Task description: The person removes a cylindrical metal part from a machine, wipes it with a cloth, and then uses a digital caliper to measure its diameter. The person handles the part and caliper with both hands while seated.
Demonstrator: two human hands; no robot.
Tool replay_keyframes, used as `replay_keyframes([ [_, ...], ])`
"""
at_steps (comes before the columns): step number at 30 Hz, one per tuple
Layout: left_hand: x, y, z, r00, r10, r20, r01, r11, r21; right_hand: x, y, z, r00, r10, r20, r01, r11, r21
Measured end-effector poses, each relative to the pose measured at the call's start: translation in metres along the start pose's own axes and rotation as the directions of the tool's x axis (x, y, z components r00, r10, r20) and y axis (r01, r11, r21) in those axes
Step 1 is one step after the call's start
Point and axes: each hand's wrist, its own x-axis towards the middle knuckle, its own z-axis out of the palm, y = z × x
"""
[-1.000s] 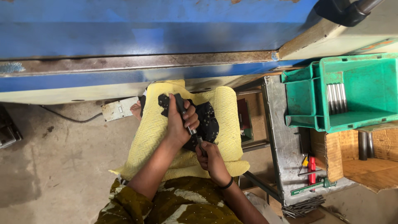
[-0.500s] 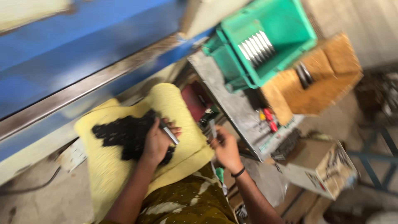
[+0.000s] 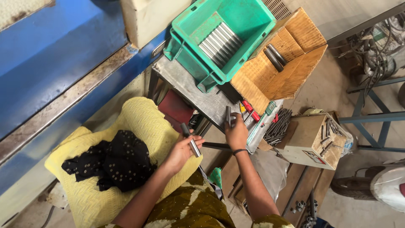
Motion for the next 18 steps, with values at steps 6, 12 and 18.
replay_keyframes([
  [6, 0.019, -0.015, -0.008, 0.996, -0.067, -0.063, 0.066, 0.998, -0.012, 0.008, -0.009, 0.015, 0.974, -0.157, -0.161, 0.144, 0.985, -0.089],
  [12, 0.016, -0.011, -0.009, 0.998, -0.04, -0.052, 0.038, 0.999, -0.029, 0.015, -0.02, 0.016, 0.931, -0.247, -0.269, 0.224, 0.968, -0.114],
  [18, 0.009, -0.001, 0.004, 0.998, -0.058, -0.016, 0.059, 0.994, 0.092, 0.004, -0.007, -0.001, 0.898, -0.206, -0.388, 0.186, 0.978, -0.09],
])
